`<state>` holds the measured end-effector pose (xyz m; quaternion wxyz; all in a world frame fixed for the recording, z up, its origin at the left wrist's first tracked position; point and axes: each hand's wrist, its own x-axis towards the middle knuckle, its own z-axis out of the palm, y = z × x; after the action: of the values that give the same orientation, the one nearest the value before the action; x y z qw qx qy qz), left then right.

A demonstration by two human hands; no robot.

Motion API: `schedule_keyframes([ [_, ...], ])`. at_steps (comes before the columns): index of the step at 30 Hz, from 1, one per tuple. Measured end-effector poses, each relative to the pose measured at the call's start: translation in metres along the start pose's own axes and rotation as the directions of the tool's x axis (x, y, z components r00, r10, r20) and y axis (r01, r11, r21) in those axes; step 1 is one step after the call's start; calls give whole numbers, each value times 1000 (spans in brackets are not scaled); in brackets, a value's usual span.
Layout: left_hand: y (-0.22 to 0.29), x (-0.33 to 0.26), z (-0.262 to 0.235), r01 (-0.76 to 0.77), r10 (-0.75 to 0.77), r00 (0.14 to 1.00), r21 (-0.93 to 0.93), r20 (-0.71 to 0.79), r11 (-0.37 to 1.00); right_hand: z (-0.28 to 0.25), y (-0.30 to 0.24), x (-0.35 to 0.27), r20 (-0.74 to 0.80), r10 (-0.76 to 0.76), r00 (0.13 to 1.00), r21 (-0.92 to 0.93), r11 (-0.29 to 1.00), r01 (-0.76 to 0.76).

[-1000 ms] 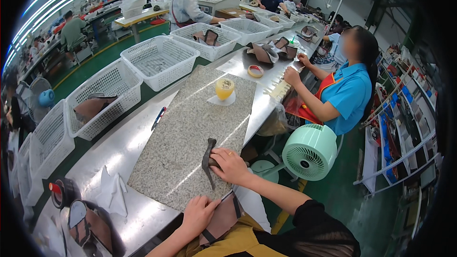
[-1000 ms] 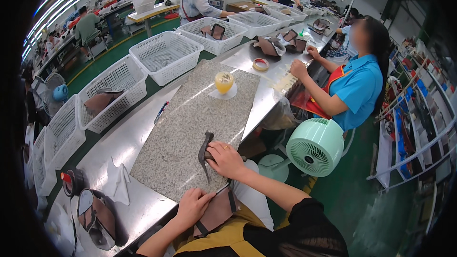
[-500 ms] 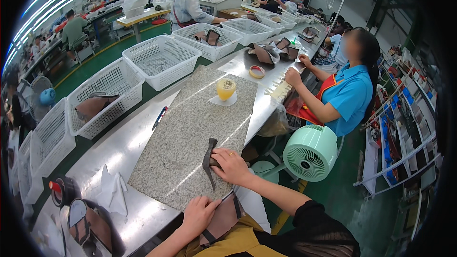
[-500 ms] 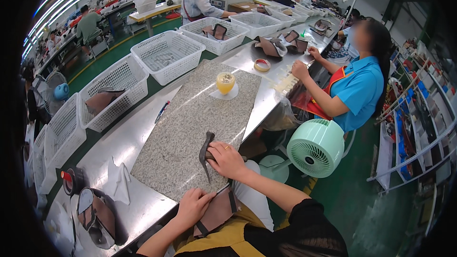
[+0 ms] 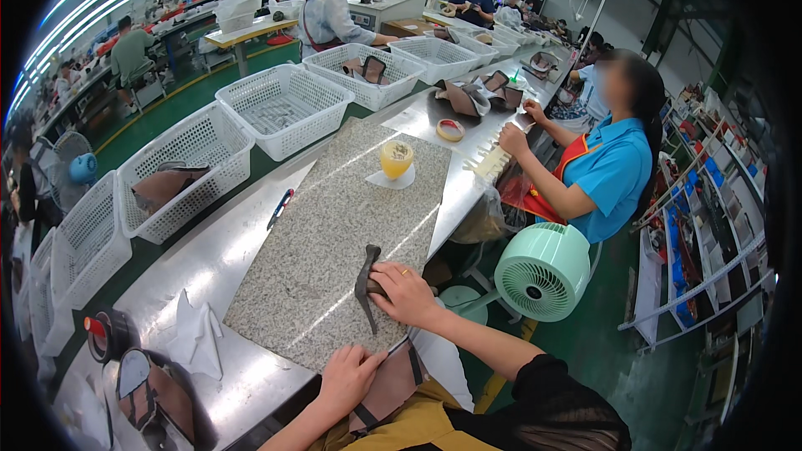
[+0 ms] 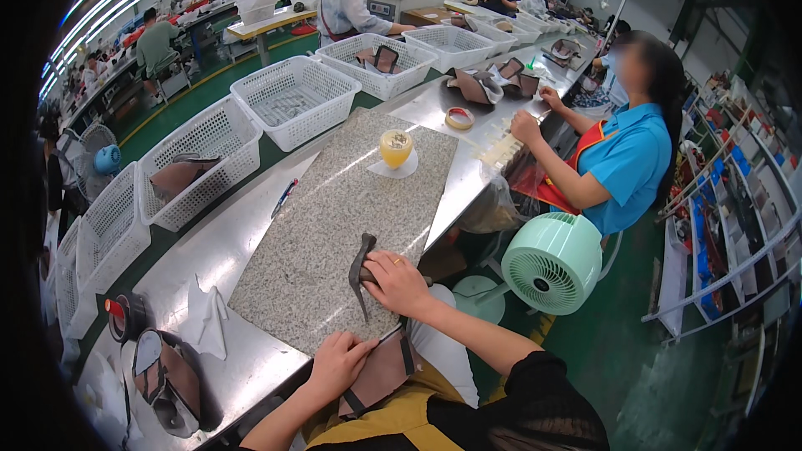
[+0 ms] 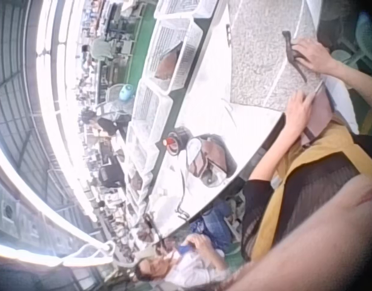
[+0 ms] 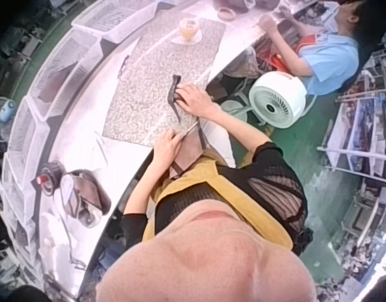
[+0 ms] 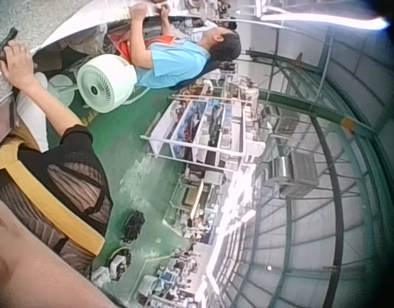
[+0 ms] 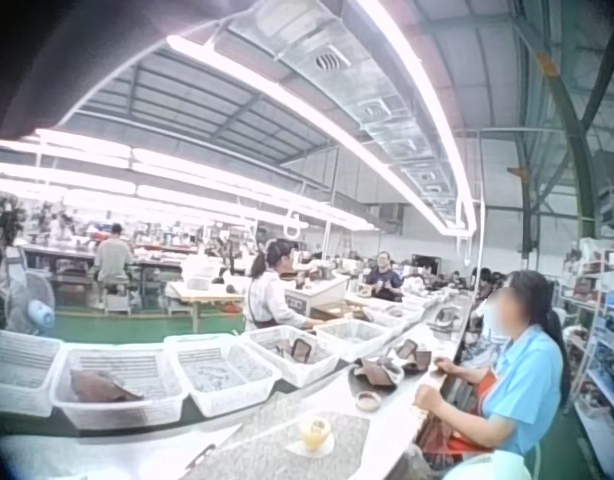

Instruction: The person uses a hammer to secure components on a brown bag-like item at a factory workstation. They repeatedly position the item, strike it with the hammer, and then apply a yellow substance from a small container onto the item's surface.

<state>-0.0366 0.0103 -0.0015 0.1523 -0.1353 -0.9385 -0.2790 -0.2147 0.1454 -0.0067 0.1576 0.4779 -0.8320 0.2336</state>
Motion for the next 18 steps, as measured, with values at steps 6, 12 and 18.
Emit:
schedule_keyframes([
  [6, -1, 0, 2, -5, 5, 1000, -8, -9, 1000, -1, -1, 0, 3, 2, 1000, -5, 1000, -2],
  [12, -2, -1, 2, -5, 5, 1000, -6, -9, 1000, -1, -1, 1, 6, -2, 1000, -7, 1000, 2],
  [18, -1, -1, 2, -3, 3, 1000, -7, -6, 1000, -1, -1, 1, 7, -3, 1000, -9, 1000, 3],
])
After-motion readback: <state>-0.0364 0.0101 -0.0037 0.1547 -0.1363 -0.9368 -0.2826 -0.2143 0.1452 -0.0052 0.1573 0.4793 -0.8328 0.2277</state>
